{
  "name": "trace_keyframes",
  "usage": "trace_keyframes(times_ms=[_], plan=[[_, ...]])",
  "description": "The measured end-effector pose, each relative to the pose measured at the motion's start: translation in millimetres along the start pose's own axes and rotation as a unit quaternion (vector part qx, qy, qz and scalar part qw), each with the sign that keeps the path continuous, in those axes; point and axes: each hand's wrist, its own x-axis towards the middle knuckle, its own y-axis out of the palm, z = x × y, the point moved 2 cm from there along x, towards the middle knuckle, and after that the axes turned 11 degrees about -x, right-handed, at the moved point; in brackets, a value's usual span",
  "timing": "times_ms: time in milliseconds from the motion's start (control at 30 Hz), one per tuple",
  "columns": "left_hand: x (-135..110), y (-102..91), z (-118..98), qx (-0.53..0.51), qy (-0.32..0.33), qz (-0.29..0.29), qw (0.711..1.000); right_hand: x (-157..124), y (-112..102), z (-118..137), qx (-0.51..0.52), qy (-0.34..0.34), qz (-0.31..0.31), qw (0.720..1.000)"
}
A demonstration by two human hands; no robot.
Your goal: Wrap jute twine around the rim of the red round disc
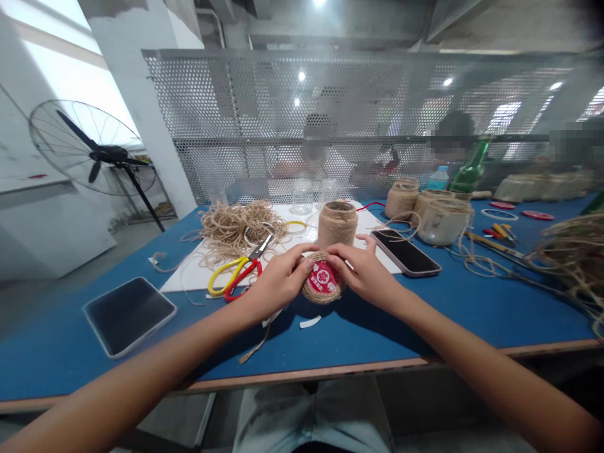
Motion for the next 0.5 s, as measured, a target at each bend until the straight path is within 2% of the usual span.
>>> trace_keyframes(times_ms=[267, 500], plan=[[-0.8, -0.1, -2.9, 0.008, -0.005, 0.0, 1.0, 1.0, -1.8, -5.3, 0.018, 0.045, -0.018, 0.999], [-2.2, 3.4, 4.9, 0.078, 0.028, 0.018, 0.996, -0.6, 0.9, -7.3, -0.014, 0.04, -0.034, 0.999]])
